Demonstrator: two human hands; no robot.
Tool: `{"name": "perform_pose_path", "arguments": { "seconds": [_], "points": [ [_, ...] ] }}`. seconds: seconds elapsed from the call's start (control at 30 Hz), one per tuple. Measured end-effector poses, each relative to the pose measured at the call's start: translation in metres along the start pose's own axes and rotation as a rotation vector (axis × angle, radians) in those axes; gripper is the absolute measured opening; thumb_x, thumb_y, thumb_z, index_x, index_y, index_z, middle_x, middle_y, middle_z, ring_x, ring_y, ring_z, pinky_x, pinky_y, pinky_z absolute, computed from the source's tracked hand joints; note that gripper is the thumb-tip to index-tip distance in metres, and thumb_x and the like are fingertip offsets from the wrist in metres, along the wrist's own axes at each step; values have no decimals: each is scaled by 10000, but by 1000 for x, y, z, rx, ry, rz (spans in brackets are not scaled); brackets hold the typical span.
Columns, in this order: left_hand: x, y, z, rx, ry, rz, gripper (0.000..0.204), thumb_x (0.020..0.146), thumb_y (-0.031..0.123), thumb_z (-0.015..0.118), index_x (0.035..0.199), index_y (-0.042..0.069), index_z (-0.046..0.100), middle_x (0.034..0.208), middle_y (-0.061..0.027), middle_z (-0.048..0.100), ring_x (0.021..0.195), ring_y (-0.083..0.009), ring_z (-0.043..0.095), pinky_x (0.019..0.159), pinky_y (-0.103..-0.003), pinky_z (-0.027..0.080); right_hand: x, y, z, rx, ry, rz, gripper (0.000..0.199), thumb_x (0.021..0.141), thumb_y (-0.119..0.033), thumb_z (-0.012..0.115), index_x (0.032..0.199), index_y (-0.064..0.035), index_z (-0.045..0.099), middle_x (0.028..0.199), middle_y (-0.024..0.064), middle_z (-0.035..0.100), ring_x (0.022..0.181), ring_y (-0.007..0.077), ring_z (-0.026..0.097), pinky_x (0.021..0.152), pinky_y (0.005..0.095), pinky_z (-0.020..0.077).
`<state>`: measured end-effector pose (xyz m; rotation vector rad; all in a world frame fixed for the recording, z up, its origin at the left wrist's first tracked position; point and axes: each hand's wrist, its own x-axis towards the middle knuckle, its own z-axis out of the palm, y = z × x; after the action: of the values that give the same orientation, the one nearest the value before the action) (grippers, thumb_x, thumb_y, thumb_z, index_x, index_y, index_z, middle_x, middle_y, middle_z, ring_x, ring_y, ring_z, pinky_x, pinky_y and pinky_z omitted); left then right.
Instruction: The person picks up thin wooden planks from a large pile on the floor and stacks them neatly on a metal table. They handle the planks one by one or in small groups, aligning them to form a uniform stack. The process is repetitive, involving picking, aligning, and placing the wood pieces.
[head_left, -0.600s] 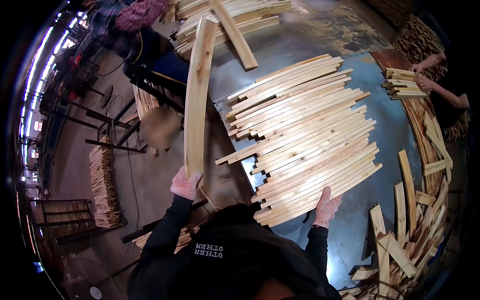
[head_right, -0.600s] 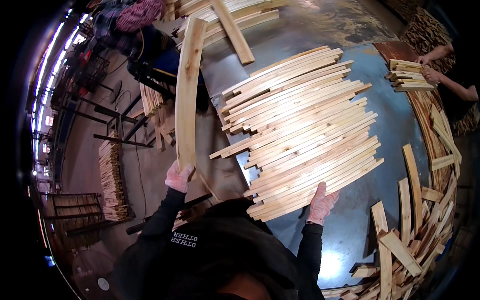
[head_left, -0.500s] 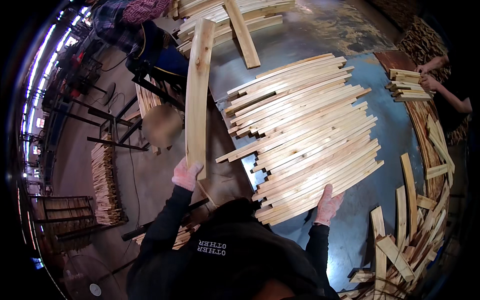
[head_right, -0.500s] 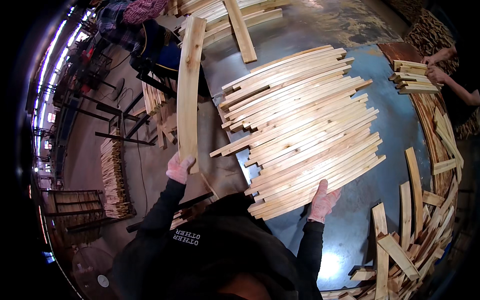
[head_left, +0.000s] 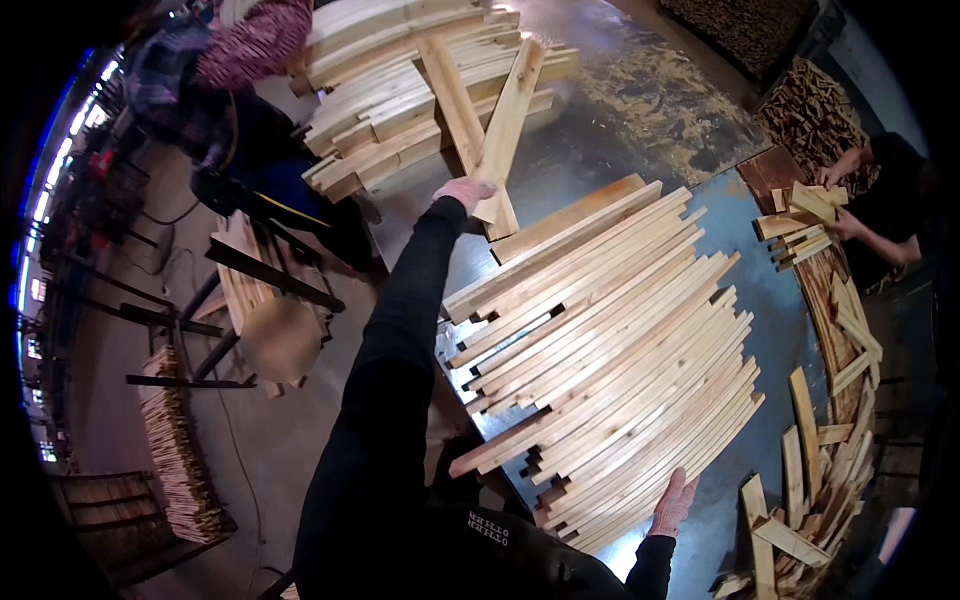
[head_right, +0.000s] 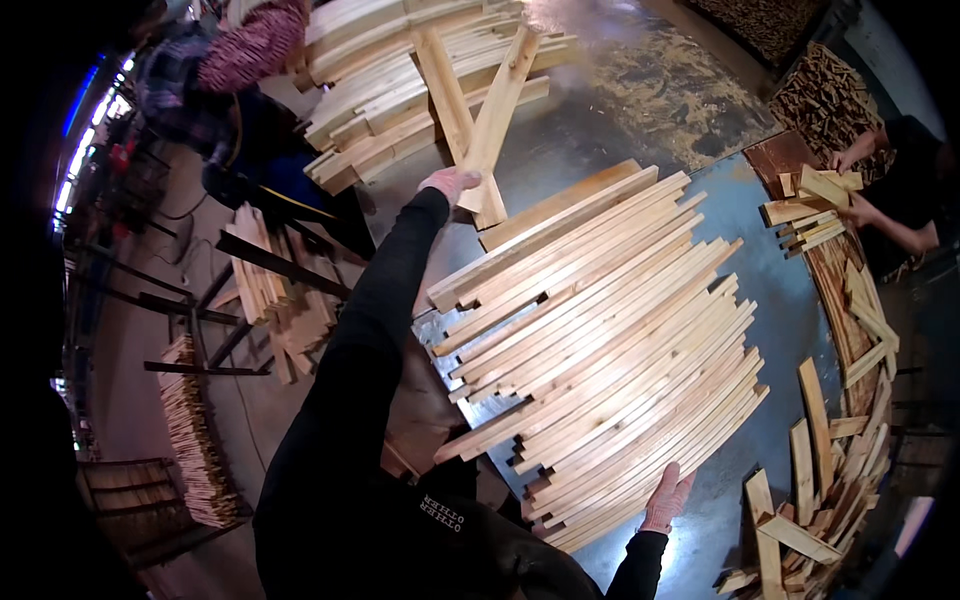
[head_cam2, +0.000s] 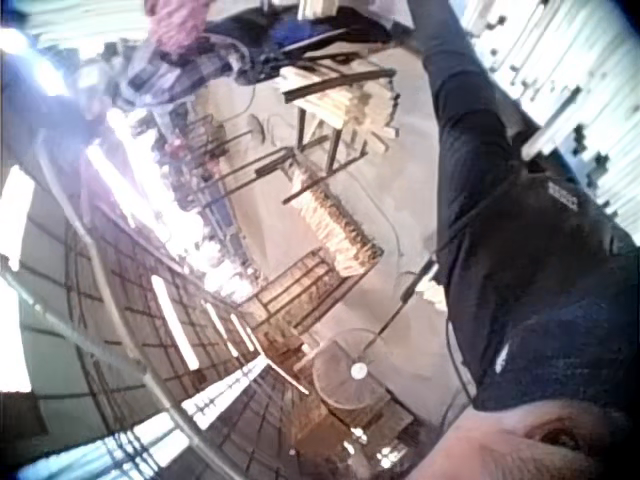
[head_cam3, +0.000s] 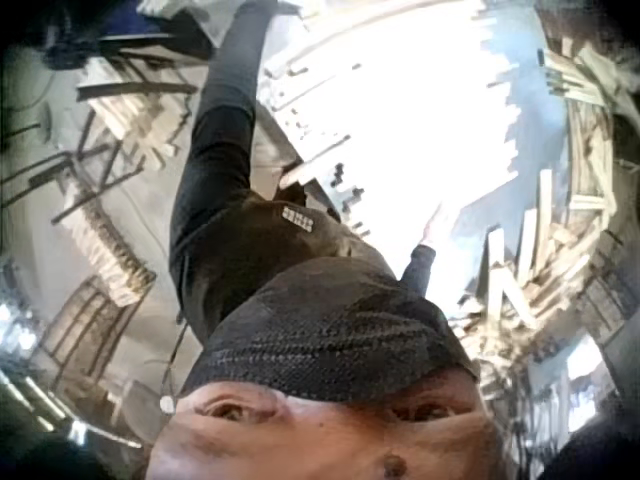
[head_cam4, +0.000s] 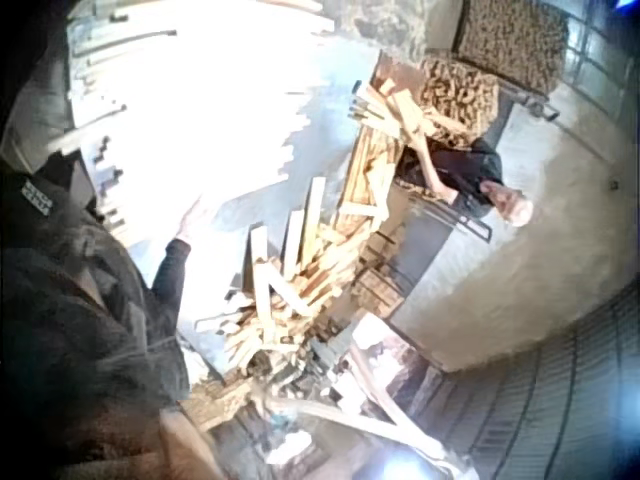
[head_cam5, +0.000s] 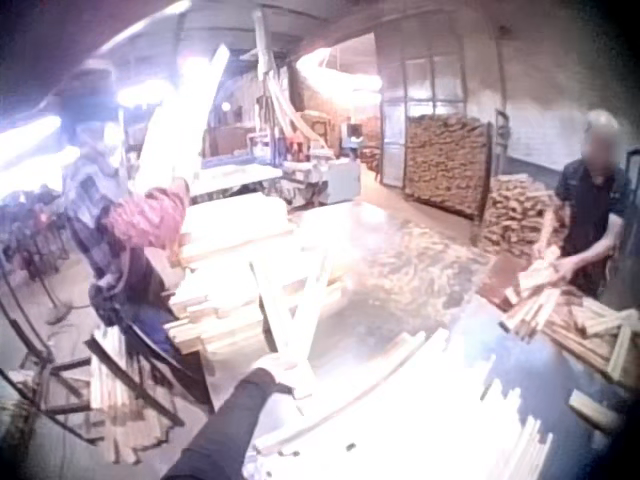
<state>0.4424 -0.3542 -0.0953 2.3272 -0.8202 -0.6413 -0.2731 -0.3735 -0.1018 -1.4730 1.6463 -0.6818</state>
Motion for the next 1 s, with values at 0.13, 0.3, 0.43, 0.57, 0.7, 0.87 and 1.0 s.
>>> {"name": "perform_pose_path", "arguments": {
  "seconds": [0.13,0.3,0.43,0.57,0.7,0.87,1.0],
  "points": [
    [-3,50,29,138,80,-125,517,855,555,586,1086,107,700,1110,-193,668,1030,-342,656,877,-432,515,3,18,-7,31,80,139,747,963,-447,573,1473,36,318,1397,171,477,1233,224,470,1068,315,352],
    [-49,34,-73,282,108,-92,541,753,465,681,1046,11,678,973,-236,681,920,-366,669,796,-428,534,-5,4,7,-102,129,208,805,946,-527,552,1450,65,343,1404,203,481,1257,265,476,1070,314,353],
    [-35,5,-106,669,-24,145,504,832,426,582,1077,-10,644,1125,-260,611,1002,-393,638,867,-431,518,1,4,6,-220,148,258,868,918,-615,529,1435,66,377,1412,227,477,1309,308,453,1083,315,339],
    [-38,24,-70,705,-316,67,519,839,420,530,1126,1,633,1153,-264,607,1052,-400,620,891,-431,516,0,1,14,-69,219,250,757,952,-490,574,1410,86,396,1352,200,519,1229,227,491,1062,312,366],
    [-19,-6,-70,685,-247,-29,450,864,342,522,1201,62,625,1297,-181,565,1154,-359,595,806,-565,530,-5,-5,15,-197,249,268,814,925,-545,584,1437,54,378,1365,186,515,1227,237,498,1057,321,376],
    [5,-64,-144,841,200,-24,343,818,335,619,1020,67,688,1221,-174,603,1131,-346,601,807,-482,554,-5,4,14,-16,178,283,861,917,-589,555,1431,77,374,1396,215,489,1280,281,469,1085,328,346],
    [-42,-31,-155,920,495,263,396,804,345,624,1048,37,672,1178,-176,619,1049,-339,612,957,-470,453,-7,-14,16,-164,154,294,896,914,-630,509,1429,89,368,1418,241,466,1311,312,450,1105,332,319]
  ]
}}
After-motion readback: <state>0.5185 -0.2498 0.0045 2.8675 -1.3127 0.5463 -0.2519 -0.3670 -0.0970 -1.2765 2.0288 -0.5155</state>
